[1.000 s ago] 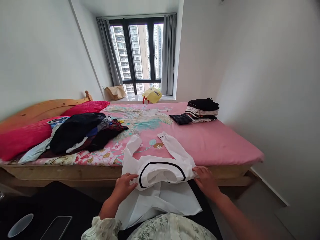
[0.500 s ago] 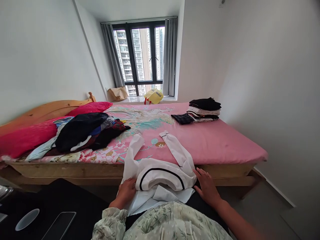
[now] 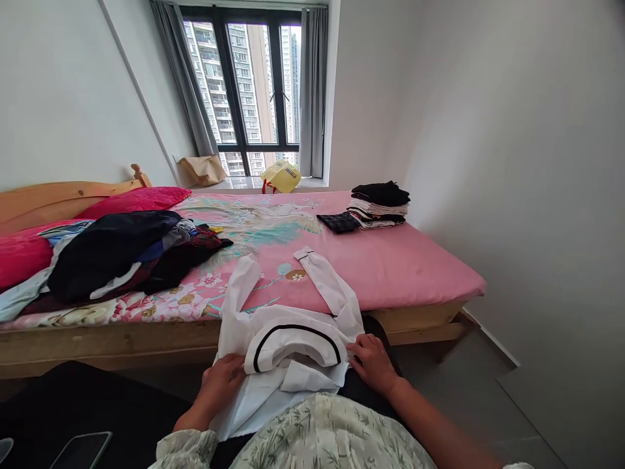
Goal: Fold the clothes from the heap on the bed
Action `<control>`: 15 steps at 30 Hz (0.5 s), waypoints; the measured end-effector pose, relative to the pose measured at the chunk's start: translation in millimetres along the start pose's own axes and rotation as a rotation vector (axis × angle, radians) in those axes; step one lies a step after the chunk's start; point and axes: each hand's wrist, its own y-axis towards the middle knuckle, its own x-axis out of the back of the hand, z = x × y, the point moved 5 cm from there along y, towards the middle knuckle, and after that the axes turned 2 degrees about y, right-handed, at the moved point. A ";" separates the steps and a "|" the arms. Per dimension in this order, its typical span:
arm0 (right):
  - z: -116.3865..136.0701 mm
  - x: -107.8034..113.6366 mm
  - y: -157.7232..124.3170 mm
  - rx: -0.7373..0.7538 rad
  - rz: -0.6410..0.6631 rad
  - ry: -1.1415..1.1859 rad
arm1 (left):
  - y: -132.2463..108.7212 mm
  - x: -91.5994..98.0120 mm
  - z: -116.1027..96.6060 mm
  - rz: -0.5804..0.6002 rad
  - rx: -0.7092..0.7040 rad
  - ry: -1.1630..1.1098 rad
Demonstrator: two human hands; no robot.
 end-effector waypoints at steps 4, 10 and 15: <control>13.4 -5.7 0.0 0.026 -0.019 0.018 | -6.1 9.2 -13.4 -0.048 0.006 0.010; 22.5 -14.2 -0.9 0.028 0.015 0.074 | -19.5 45.8 -48.1 -0.186 -0.158 0.014; 19.6 -19.3 6.2 -0.037 -0.002 -0.003 | -25.2 83.2 -84.0 -0.184 -0.347 0.022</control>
